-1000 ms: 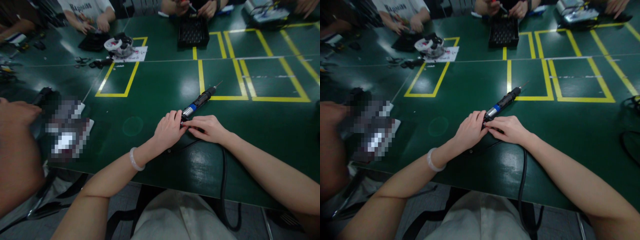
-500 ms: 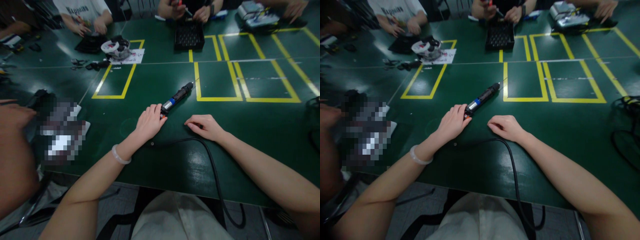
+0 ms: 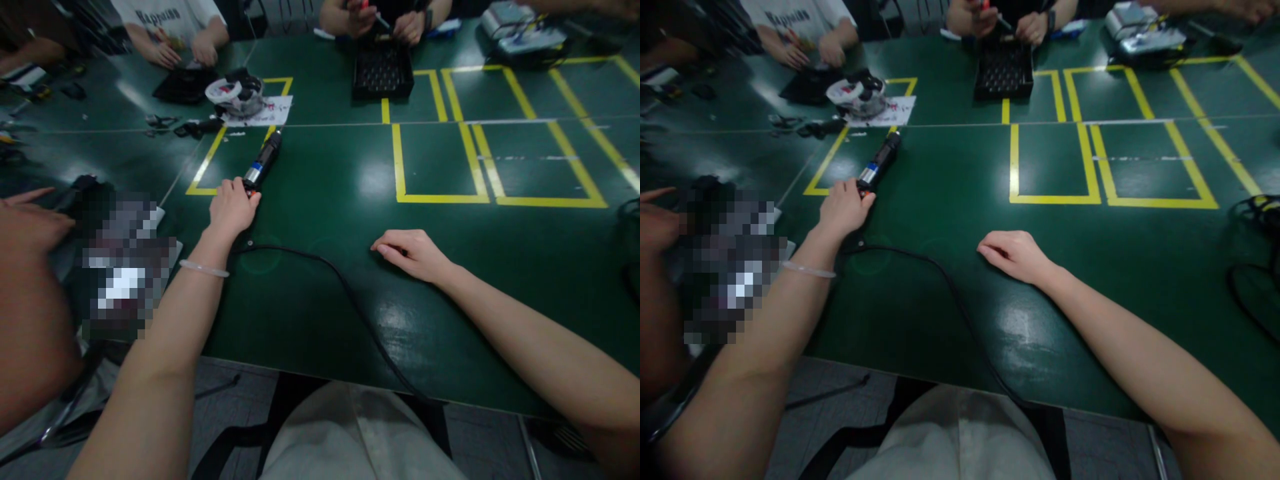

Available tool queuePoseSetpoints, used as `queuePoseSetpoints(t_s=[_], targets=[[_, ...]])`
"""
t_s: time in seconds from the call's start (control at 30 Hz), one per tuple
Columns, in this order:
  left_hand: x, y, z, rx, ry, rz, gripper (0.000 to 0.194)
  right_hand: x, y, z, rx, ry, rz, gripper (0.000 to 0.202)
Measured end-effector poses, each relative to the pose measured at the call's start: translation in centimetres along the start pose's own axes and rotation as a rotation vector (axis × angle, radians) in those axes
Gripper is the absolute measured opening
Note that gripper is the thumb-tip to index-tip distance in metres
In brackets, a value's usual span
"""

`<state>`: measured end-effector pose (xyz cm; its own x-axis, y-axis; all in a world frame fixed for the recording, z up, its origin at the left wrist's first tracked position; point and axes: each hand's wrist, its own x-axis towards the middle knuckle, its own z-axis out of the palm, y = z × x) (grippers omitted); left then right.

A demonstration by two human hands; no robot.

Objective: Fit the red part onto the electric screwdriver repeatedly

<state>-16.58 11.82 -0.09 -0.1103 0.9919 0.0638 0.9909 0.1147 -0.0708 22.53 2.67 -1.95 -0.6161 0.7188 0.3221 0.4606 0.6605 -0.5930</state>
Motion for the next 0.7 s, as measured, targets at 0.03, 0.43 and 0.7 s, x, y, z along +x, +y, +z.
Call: queuePoseSetpoints(t_s=[0.03, 0.43, 0.7], targets=[[0.6, -0.7, 0.0, 0.010, -0.005, -0.011, 0.055, 0.0, 0.0, 0.0, 0.006, 0.003, -0.007, 0.032], [3.2, -3.6, 0.5, 0.055, -0.009, -0.076, 0.053, 0.0, 0.3, 0.2, 0.007, -0.033, 0.031, 0.032], [2.8, -3.5, 1.4, 0.075, 0.119, -0.075, 0.055, 0.1, 0.3, 0.3, 0.009, -0.026, 0.026, 0.033]])
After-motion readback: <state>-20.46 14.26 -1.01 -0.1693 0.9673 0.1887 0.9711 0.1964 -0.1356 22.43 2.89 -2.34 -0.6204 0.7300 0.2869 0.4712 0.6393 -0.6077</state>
